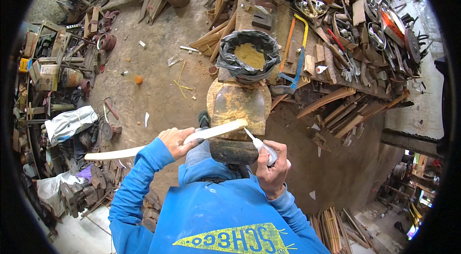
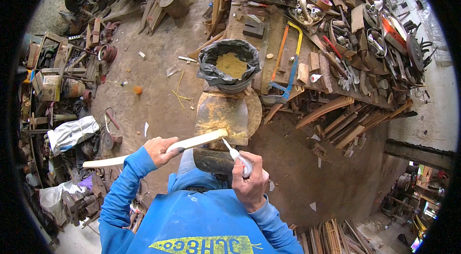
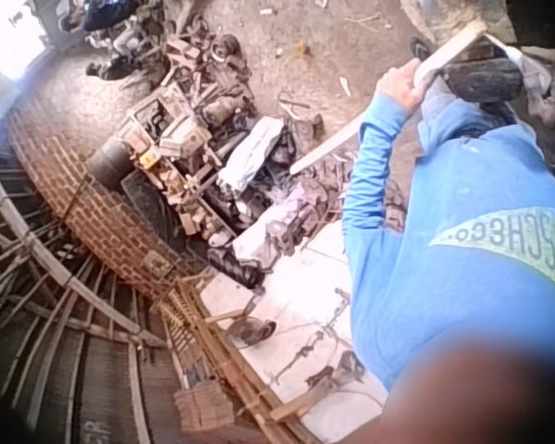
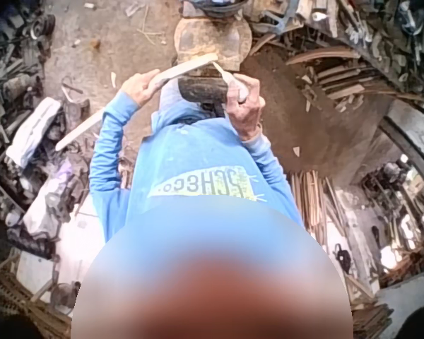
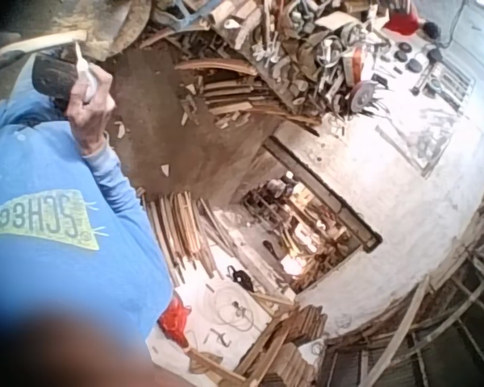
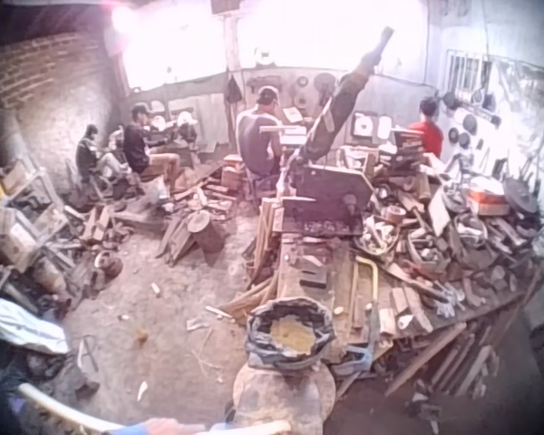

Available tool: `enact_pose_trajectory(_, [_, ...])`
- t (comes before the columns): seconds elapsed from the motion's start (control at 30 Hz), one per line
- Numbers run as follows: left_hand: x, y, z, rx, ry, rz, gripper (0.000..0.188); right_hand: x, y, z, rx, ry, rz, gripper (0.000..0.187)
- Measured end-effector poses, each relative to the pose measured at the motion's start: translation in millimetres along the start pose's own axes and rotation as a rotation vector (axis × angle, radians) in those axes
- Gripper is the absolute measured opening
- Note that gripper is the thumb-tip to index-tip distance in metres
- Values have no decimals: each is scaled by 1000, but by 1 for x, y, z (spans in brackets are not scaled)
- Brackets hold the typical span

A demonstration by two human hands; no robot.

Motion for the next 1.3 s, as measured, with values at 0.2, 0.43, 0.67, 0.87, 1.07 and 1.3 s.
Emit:
enact_pose_trajectory(0.2, [0,0,1,15,6,-14,36,-1,8,-8,-21,-110,6,27])
enact_pose_trajectory(0.43, [0,-1,0,10,-2,2,37,1,13,-9,-13,-121,32,29])
enact_pose_trajectory(0.67, [0,-1,1,4,-4,15,39,2,12,-7,-32,-134,-2,27])
enact_pose_trajectory(0.87, [1,-2,2,-12,-1,34,40,4,10,-9,-44,-120,-21,25])
enact_pose_trajectory(1.07, [1,-1,2,6,7,17,41,4,10,-8,-42,-123,-13,25])
enact_pose_trajectory(1.3, [1,-2,2,10,-17,56,41,4,8,-7,-56,-132,12,26])
Point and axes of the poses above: each hand's wrist, its own x-axis towards the middle knuckle, its own y-axis out of the palm, z = x × y, the point moved 1 cm from there along x, towards the middle knuckle, and after that the axes turned 15 degrees about z, right-handed, at the moved point
